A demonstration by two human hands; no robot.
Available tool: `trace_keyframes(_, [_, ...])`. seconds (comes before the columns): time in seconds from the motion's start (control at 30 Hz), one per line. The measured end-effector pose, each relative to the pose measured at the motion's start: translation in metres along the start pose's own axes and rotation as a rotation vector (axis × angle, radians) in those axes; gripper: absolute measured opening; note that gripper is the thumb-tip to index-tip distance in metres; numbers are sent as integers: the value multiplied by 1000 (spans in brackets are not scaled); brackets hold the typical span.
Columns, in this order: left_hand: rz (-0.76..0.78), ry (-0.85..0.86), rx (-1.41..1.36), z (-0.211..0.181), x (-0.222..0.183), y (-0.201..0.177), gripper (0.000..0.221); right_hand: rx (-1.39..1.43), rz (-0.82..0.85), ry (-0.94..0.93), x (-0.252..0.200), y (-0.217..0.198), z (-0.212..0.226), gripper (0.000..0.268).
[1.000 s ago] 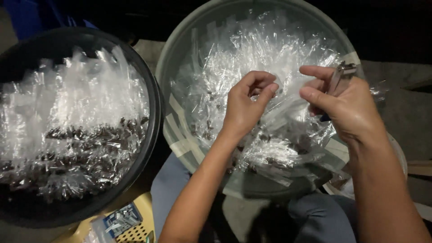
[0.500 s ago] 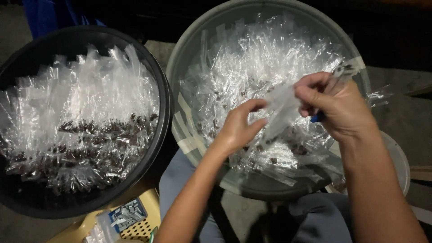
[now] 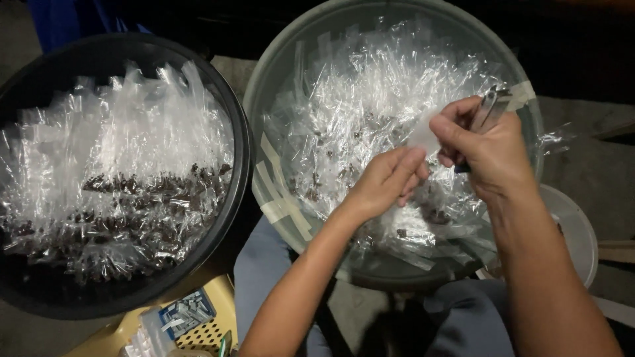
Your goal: Sealing small plastic bags containing snacks using a lighter and sorting them into bins.
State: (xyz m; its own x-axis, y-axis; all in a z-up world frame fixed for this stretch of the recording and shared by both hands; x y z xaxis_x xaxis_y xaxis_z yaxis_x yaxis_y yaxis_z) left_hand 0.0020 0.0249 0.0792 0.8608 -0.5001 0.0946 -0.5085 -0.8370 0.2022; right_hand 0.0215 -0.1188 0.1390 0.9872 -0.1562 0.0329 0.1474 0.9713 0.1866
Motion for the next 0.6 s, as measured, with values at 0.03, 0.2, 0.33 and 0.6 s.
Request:
trace_keyframes(0.03, [0, -3, -1, -1, -2, 0, 42, 0, -1, 3, 1, 4, -2, 24])
trace_keyframes(0.2, [-74, -106, 137, 8, -2, -5, 44, 411, -428, 280, -27, 30, -9, 26])
trace_keyframes(0.33, [-225, -157, 341, 2, -8, -26, 42, 632, -315, 413, -18, 30, -53, 19])
trace_keyframes(0.6, [-75, -88, 579, 2, -18, -15, 37, 255, -249, 99, -7, 45, -25, 54])
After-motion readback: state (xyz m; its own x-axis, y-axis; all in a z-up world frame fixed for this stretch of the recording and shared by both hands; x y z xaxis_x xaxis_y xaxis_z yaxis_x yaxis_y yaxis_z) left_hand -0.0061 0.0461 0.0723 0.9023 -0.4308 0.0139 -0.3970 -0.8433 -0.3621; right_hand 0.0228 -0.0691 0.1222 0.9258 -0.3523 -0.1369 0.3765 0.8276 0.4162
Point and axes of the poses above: each hand's wrist, its own x-axis towards the middle knuckle, its own y-axis out of the palm, z = x × y, the point moved 6 cm from there along x, towards the middle knuckle, and after that the axes turned 8 degrees about x, right-handed, at the moved point
